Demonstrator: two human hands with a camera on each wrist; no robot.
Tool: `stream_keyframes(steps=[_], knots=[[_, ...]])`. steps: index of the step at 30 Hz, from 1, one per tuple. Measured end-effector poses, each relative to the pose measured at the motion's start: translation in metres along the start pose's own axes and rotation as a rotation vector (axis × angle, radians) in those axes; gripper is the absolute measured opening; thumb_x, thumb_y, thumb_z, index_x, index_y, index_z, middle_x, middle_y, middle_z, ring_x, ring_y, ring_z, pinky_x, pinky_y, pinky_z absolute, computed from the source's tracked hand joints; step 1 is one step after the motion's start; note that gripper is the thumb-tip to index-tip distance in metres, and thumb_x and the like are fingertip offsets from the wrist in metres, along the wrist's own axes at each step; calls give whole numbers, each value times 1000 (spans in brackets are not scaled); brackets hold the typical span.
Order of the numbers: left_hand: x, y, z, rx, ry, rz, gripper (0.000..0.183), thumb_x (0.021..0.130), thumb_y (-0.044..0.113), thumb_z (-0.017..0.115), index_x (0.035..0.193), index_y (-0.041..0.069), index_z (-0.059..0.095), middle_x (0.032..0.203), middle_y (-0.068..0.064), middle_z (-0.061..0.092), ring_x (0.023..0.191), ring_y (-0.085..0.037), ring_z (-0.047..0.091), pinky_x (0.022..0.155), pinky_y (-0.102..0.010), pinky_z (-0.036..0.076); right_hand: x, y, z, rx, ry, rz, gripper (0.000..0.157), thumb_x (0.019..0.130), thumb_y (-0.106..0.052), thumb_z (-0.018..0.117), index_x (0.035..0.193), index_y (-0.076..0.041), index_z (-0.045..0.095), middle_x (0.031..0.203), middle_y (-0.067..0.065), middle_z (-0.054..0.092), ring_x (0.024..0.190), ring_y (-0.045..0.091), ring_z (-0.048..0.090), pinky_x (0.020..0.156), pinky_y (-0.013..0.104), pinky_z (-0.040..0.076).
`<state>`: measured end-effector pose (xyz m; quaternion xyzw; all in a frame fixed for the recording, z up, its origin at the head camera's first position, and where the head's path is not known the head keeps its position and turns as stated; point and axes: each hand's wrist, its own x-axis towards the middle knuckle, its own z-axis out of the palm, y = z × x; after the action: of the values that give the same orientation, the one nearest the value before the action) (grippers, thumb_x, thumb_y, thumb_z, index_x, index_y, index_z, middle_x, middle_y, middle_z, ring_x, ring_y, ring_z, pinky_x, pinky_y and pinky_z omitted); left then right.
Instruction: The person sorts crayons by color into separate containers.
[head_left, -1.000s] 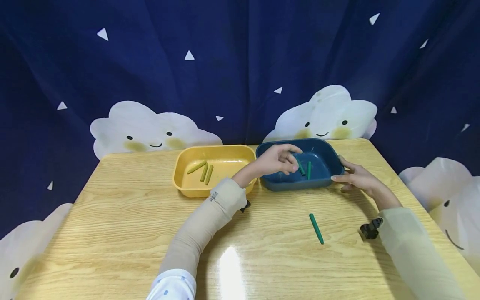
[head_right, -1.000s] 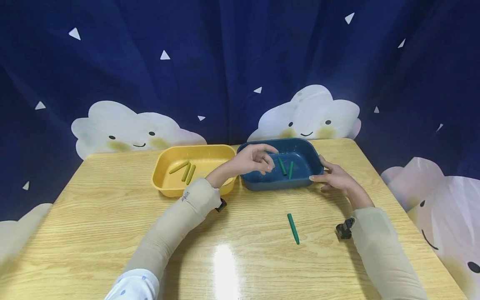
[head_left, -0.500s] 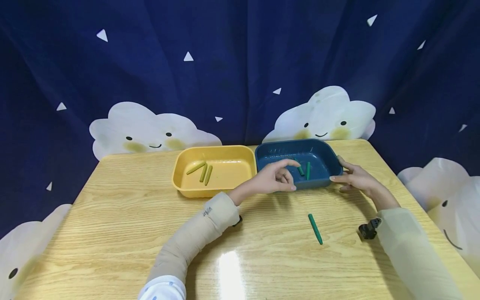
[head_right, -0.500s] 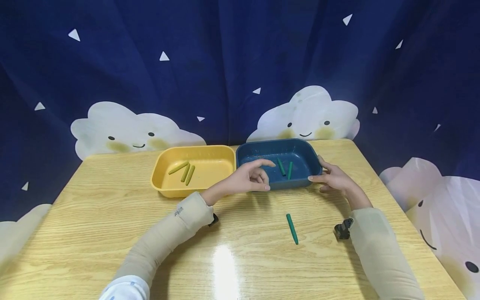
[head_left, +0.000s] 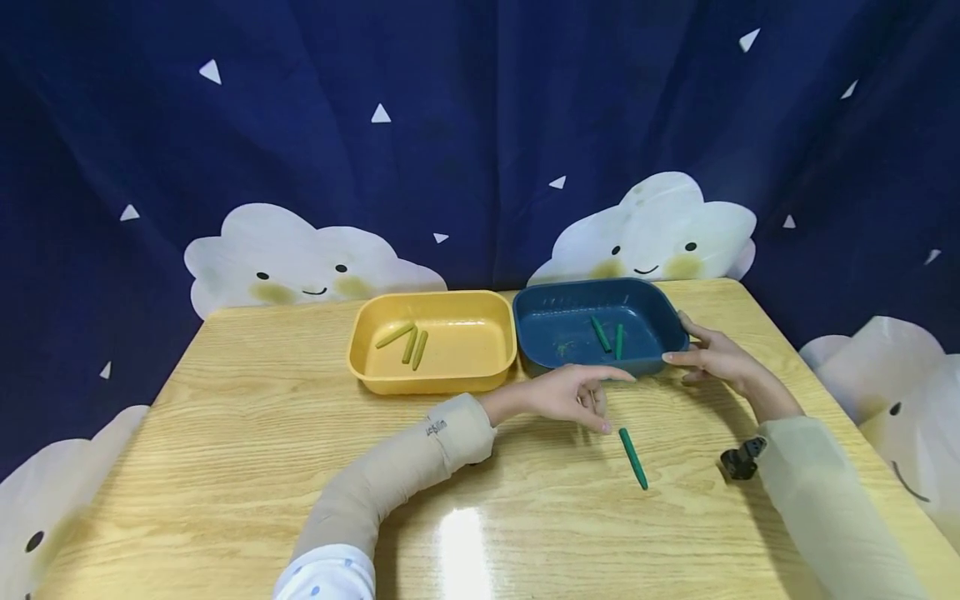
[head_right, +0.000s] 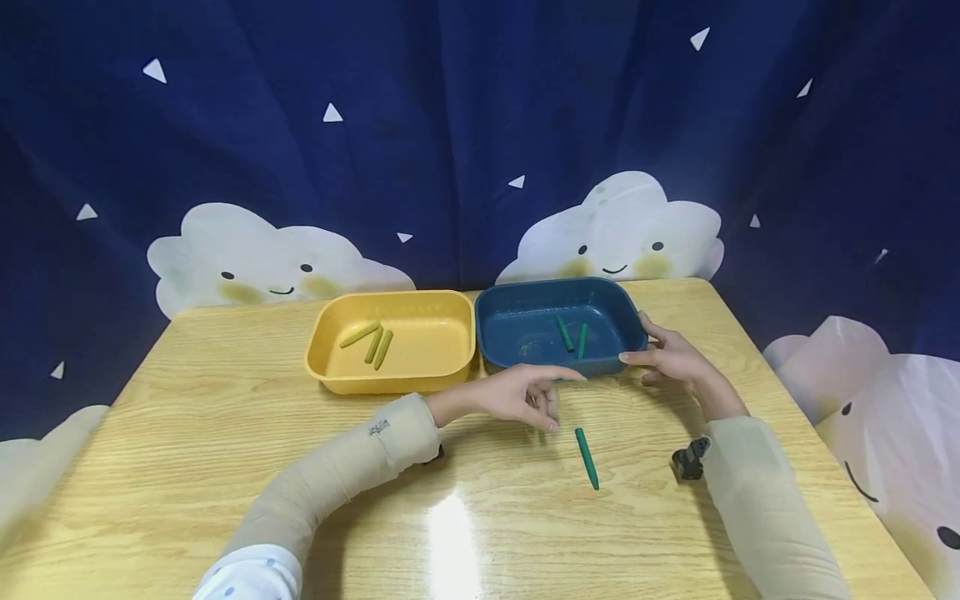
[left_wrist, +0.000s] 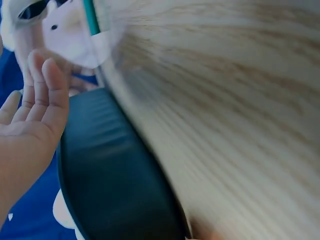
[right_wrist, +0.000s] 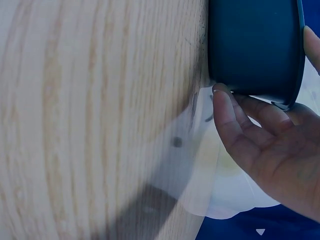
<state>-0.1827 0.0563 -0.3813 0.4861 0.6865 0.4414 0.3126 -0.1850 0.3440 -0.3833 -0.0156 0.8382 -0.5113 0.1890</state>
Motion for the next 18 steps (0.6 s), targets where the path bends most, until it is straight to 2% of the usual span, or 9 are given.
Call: stream_keyframes(steps=[3,6,10,18], knots=[[4,-2,4,75,-68,-54,73,80,11,71,141,12,31,80,-2,60,67,-12,61,65,-21,49,2,-1,0,-5,0,-8,93,88,-20,61,142,-8,-14,143,35,0,124,48,24,78,44,49],[11,-5,7,157,-115,-68,73,79,15,72,141,12,32,74,-1,59,62,-11,57,62,-19,47,0,0,0,-5,1,-10,93,88,-20,61,143,-8,-14,143,35,0,124,49,24,78,44,49],[19,-8,9,235,-140,-61,70,79,16,72,139,10,36,68,1,57,60,-8,52,60,-16,44,0,0,-1,-12,0,-15,93,88,-21,61,143,-8,-14,144,34,-3,124,50,22,78,45,49],[33,-11,11,341,-192,-67,64,81,15,70,137,8,39,64,0,55,59,-6,50,61,-13,41,-1,2,-1,-7,-9,-18,93,89,-22,60,143,-9,-14,144,34,-4,125,50,21,78,45,49]])
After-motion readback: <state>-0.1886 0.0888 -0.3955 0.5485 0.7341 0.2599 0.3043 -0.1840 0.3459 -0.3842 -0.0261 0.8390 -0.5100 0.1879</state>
